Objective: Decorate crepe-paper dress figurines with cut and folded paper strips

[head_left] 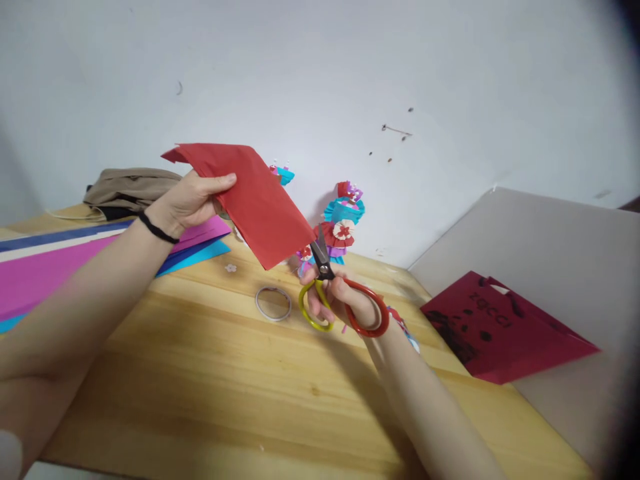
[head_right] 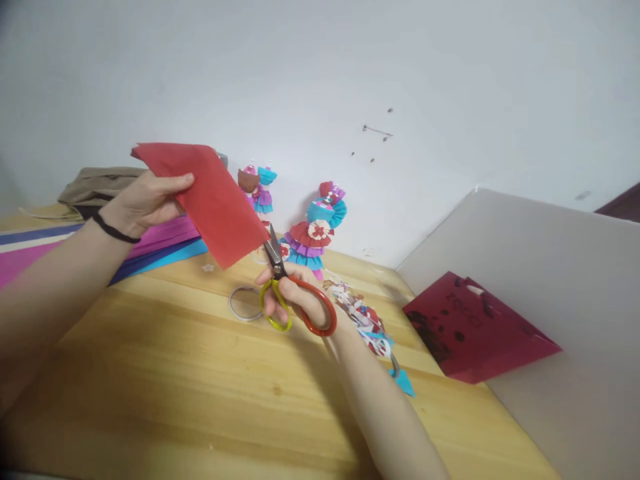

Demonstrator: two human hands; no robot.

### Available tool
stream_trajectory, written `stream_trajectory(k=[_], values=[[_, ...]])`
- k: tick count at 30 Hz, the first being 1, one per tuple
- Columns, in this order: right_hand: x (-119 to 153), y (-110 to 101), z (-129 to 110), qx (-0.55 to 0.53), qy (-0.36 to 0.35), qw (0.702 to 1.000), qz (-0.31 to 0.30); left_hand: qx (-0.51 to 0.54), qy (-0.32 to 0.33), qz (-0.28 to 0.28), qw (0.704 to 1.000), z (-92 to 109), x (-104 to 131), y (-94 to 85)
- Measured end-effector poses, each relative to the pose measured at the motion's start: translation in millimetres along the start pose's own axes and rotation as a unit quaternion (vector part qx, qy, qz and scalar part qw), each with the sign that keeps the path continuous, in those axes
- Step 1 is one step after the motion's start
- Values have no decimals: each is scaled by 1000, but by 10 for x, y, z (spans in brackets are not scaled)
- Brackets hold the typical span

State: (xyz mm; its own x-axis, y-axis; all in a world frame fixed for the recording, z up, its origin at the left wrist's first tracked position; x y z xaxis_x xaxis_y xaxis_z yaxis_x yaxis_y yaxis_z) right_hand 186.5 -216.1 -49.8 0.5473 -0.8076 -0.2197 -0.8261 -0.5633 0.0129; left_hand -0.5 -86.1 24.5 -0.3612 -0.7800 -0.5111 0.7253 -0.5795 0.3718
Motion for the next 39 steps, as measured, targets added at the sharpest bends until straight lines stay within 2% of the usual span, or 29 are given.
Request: stream_trajectory(k=[5,11,18,30,36,39], values=[[31,-18,83,18,39,999,-31,-64,22,7,998,121,34,-18],[29,16,197,-31,43,996,-71,-75,28,-42,996,168,58,82],[-17,-5,294,-20,26,998,-47,-67,33,-92,993,138,60,201],[-14,23,370,-50,48,998,5,-63,23,-72,995,117,49,138],[-12,20,365,6,46,999,-3,-42,-11,-25,999,57,48,5],[-5,-3,392,21,44,999,-18,-45,-9,-34,998,46,45,-3]])
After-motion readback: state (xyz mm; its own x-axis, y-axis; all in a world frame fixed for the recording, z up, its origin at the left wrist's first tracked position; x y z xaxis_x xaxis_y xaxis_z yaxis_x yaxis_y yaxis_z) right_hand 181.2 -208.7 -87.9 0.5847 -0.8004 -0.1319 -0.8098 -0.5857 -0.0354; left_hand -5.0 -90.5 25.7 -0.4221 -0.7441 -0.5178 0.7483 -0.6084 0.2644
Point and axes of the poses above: each hand's wrist, its own x-axis away from the middle knuckle, its own y-axis out of the palm, z = x × y, the point moved 9 cm from there along -x, towards the middle knuckle, and after that the axes turned 4 degrees about y, right-handed, at the moved point
